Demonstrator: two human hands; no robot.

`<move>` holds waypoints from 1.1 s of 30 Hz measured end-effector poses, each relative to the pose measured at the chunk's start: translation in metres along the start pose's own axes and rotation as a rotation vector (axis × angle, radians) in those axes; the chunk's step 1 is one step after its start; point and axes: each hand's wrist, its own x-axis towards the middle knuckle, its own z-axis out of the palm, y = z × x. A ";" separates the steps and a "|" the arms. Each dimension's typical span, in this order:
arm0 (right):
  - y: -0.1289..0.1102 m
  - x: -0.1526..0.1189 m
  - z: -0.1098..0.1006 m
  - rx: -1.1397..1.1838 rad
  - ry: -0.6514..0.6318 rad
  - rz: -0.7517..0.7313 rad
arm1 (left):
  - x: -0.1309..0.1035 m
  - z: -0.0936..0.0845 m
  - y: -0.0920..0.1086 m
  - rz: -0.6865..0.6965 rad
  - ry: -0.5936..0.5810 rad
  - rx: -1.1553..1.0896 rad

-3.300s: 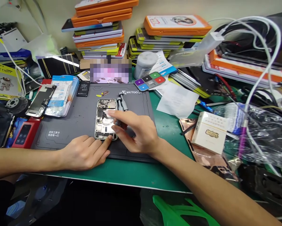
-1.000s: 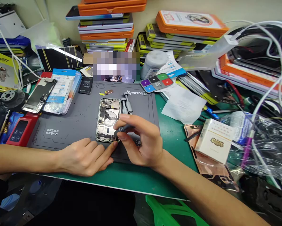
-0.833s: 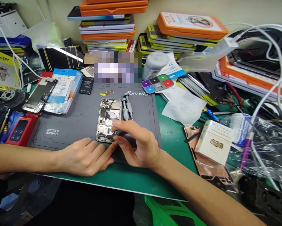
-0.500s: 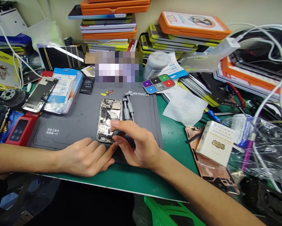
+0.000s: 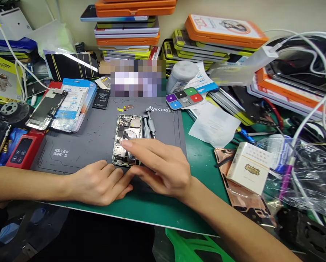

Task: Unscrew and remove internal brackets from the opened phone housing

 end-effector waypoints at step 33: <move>-0.003 0.001 0.001 -0.063 0.029 -0.038 | 0.000 0.002 0.001 -0.070 -0.027 0.019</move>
